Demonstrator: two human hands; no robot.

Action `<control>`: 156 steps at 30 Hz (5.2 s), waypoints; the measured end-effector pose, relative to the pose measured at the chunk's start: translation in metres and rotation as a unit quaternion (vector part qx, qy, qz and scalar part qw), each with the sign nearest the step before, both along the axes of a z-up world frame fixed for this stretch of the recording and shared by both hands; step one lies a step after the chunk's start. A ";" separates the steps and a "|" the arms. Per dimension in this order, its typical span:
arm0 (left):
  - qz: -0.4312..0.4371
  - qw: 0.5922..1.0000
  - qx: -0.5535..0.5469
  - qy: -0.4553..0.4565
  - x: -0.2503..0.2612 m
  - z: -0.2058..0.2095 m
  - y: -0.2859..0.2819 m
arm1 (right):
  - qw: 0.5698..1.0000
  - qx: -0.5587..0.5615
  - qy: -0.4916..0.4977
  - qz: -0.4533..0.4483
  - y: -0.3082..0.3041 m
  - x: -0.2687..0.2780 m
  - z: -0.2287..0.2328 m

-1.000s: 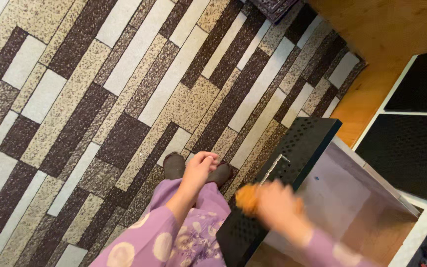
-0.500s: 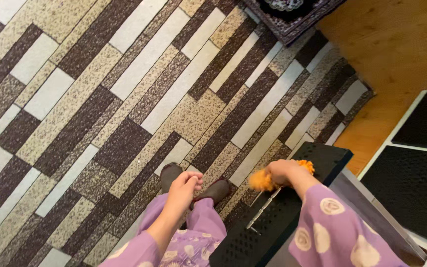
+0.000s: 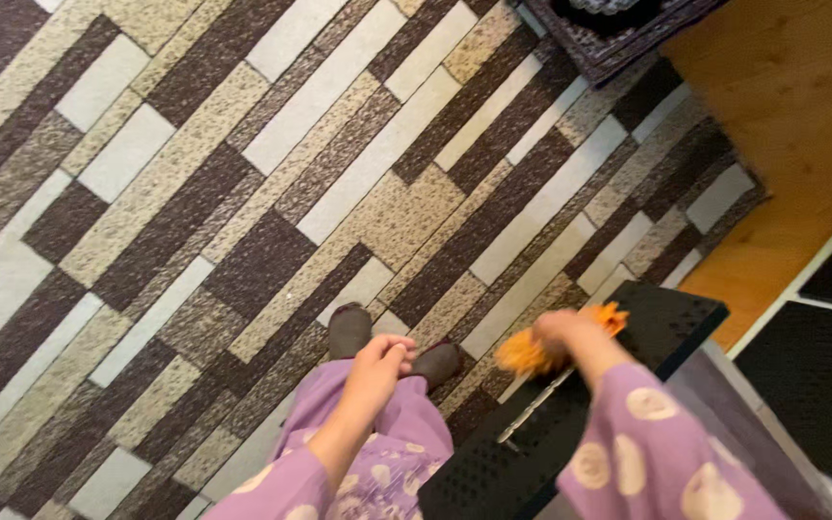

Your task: The person wipes the exterior and interior of a drawer with a cloth and removes small items from the drawer by hand.

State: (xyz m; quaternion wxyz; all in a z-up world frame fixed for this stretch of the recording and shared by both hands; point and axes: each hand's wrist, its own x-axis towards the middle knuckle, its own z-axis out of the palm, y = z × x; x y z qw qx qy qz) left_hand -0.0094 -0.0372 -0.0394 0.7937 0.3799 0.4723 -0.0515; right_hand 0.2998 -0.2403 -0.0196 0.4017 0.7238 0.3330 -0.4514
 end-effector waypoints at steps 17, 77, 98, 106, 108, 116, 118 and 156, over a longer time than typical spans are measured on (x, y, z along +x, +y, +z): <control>-0.034 0.999 0.007 -0.025 0.018 0.035 0.006 | 0.977 0.073 0.195 0.054 0.002 -0.216 0.128; -0.211 0.975 -0.038 0.049 0.017 -0.022 0.060 | 0.803 0.360 -0.240 -0.410 0.000 -0.216 0.161; -0.255 0.961 0.017 -0.101 0.105 0.100 0.031 | 0.698 0.382 -0.279 -0.538 0.022 -0.018 0.184; -0.272 0.961 -0.040 -0.036 0.074 0.094 0.026 | 0.734 0.437 -0.250 -0.456 0.003 -0.229 0.180; -0.269 0.961 -0.061 -0.028 0.061 0.090 0.024 | 0.742 0.404 -0.217 -0.489 0.005 -0.287 0.181; -0.275 0.959 -0.045 -0.044 0.062 0.108 0.019 | 0.699 0.464 -0.300 -0.454 0.006 -0.202 0.173; -0.268 0.962 -0.037 -0.027 0.059 0.109 0.025 | 0.702 0.471 -0.306 -0.438 0.002 -0.135 0.168; -0.307 0.948 0.006 -0.079 -0.063 0.086 0.046 | 0.688 0.419 -0.214 -0.552 -0.009 -0.350 0.190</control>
